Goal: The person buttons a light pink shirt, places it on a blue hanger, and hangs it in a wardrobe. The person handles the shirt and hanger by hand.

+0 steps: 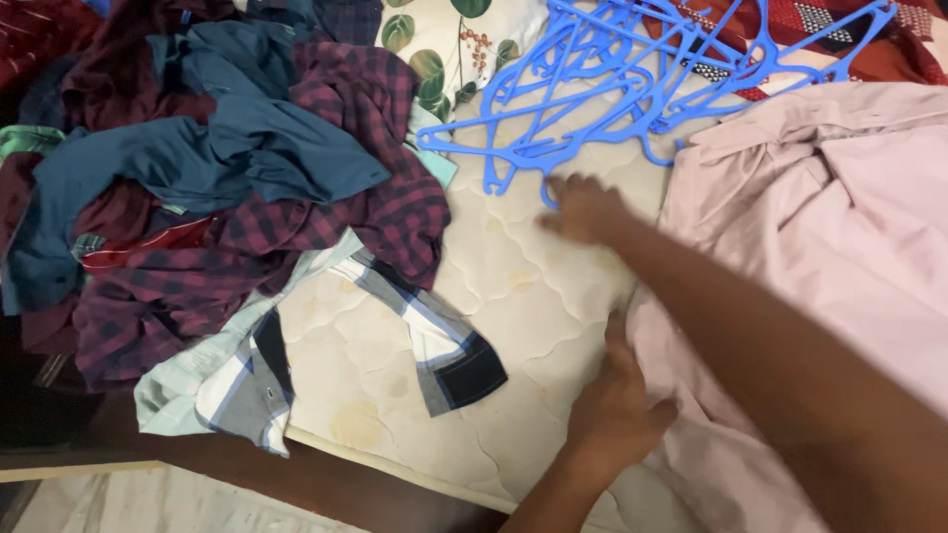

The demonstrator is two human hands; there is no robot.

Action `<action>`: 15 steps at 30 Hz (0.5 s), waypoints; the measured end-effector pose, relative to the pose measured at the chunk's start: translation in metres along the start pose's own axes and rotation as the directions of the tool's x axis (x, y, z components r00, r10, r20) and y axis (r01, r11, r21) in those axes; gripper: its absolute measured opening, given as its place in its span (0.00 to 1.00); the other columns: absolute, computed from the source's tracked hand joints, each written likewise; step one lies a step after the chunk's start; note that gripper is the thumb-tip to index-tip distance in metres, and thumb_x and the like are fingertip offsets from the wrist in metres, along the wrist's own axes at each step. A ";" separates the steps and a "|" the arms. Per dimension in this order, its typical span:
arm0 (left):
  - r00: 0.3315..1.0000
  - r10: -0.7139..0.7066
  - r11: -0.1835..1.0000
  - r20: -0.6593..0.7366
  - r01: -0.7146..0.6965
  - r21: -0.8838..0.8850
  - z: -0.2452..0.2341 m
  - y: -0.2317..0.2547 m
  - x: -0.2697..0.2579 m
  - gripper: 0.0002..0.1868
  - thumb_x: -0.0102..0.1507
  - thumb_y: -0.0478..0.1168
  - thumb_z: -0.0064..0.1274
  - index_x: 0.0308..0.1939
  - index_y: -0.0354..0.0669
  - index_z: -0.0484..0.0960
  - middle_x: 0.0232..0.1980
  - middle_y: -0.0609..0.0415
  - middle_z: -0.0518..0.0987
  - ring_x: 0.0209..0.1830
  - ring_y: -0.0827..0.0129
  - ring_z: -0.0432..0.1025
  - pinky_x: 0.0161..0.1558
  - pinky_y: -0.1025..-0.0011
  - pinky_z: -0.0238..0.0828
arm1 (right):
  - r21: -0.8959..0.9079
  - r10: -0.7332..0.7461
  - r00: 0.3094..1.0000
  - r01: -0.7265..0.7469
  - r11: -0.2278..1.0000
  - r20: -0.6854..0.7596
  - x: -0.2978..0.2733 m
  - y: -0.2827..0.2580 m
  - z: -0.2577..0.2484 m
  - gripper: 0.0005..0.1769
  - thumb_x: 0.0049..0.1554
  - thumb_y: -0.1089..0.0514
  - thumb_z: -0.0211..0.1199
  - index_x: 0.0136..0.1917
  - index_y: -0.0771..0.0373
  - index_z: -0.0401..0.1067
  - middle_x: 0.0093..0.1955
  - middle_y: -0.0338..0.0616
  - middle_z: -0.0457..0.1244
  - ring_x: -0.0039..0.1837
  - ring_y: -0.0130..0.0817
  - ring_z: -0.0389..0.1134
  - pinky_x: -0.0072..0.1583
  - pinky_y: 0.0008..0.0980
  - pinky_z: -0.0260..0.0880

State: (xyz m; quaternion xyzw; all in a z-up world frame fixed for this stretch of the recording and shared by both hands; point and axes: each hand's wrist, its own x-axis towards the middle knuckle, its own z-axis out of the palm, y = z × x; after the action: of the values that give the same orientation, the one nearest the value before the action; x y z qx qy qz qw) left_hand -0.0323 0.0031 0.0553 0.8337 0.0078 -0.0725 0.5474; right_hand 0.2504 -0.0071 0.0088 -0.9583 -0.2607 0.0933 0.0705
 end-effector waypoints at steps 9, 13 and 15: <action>0.997 0.068 0.997 0.038 -0.069 0.026 0.014 -0.034 0.013 0.38 0.64 0.59 0.54 0.73 0.44 0.67 0.72 0.44 0.71 0.71 0.50 0.67 0.65 0.58 0.63 | 0.120 -0.212 0.929 0.258 0.959 -0.303 -0.095 -0.104 -0.017 0.21 0.57 0.53 0.57 0.63 0.57 0.66 0.37 0.51 0.68 0.42 0.55 0.70 0.44 0.54 0.68; 0.995 0.085 0.995 -0.049 -0.087 -0.055 0.008 -0.038 0.019 0.40 0.61 0.57 0.57 0.72 0.41 0.66 0.70 0.39 0.69 0.70 0.48 0.64 0.66 0.58 0.61 | 0.181 -0.179 0.810 0.329 0.927 -0.559 -0.140 -0.112 -0.070 0.10 0.59 0.56 0.60 0.55 0.52 0.76 0.38 0.47 0.68 0.41 0.46 0.71 0.43 0.47 0.68; 0.978 0.128 0.988 -0.162 -0.140 -0.060 -0.004 -0.031 0.024 0.39 0.62 0.53 0.59 0.73 0.41 0.67 0.69 0.38 0.70 0.71 0.46 0.64 0.69 0.58 0.61 | 0.286 -0.062 0.720 0.351 0.891 -0.691 -0.173 -0.108 -0.102 0.12 0.59 0.60 0.63 0.57 0.53 0.78 0.40 0.47 0.68 0.38 0.40 0.69 0.40 0.39 0.68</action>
State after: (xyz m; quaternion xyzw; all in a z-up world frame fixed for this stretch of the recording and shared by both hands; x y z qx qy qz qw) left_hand -0.0112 0.0175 0.0253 0.8155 -0.0024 0.0312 0.5780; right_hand 0.0734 -0.0124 0.1522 -0.8563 -0.3012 -0.2121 0.3620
